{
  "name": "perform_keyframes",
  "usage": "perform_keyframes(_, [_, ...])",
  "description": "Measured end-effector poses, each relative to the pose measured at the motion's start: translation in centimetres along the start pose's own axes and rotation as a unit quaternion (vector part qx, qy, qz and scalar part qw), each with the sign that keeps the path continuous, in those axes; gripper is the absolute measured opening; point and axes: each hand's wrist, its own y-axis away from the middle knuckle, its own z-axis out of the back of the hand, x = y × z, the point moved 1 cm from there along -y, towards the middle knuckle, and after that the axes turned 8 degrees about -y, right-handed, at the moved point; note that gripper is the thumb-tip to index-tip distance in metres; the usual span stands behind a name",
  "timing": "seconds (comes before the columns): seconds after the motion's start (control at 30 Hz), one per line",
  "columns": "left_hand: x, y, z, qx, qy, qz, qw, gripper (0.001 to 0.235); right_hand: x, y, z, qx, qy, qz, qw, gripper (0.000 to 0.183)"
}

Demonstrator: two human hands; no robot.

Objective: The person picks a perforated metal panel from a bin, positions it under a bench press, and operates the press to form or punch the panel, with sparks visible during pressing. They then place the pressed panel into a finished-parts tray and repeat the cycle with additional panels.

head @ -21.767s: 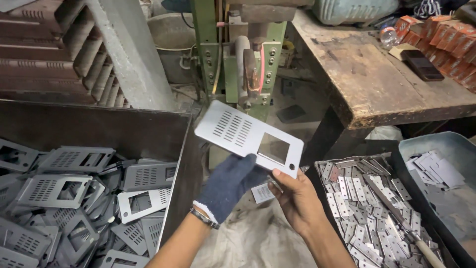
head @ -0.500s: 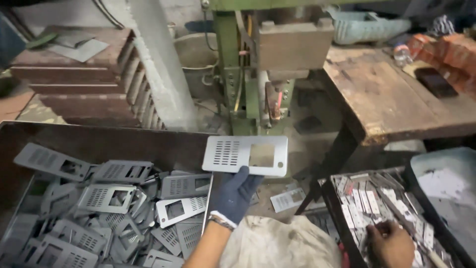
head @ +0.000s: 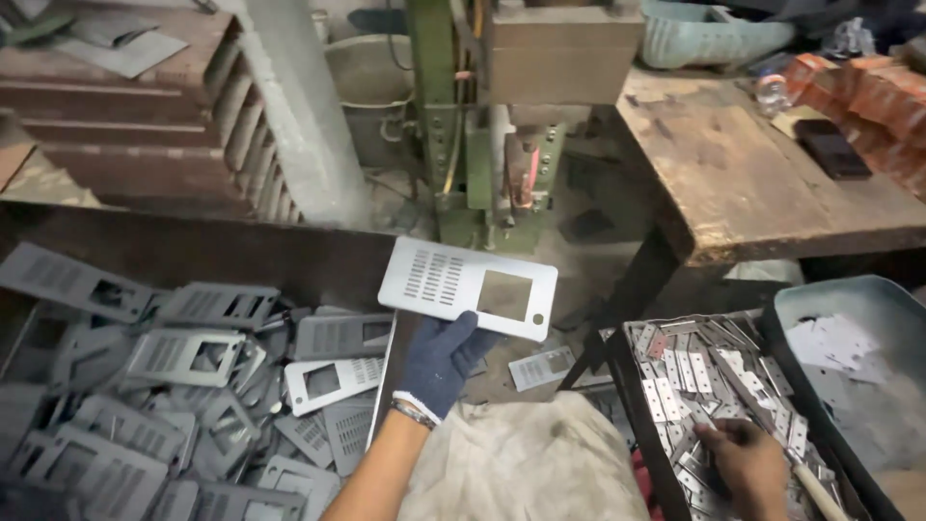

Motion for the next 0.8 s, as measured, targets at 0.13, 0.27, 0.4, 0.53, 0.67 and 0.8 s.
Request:
perform_keyframes(0.13, [-1.8,0.8,-0.4,-0.02,-0.036,-0.01,0.999,0.037,-5.1,-3.4,-0.1,0.074,-0.205,-0.055,0.974,0.033])
perform_keyframes(0.27, [-2.0,1.2,-0.8,-0.033,-0.055,-0.021,0.998,0.035,-8.5,-5.8,-0.9,-0.023,-0.218,0.025,0.975,0.021])
perform_keyframes(0.4, [-0.8,0.1,0.1,-0.023,-0.04,-0.013,0.999,0.035,-11.9,-8.2,-1.3,-0.137,-0.229,0.067,0.961,0.026])
perform_keyframes(0.53, [-0.9,-0.1,-0.2,-0.014,-0.021,-0.006,1.0,0.035,-10.3,-7.4,0.1,-0.019,-0.434,-0.021,0.901,0.016])
perform_keyframes(0.67, [-1.5,-0.1,-1.0,-0.018,-0.047,-0.012,0.999,0.038,7.2,1.4,1.5,0.182,-0.585,-0.189,0.767,0.023])
perform_keyframes(0.8, [-0.4,-0.5,-0.1,-0.009,-0.085,-0.007,0.996,0.034,20.5,11.1,2.9,0.285,-0.446,0.082,0.845,0.026])
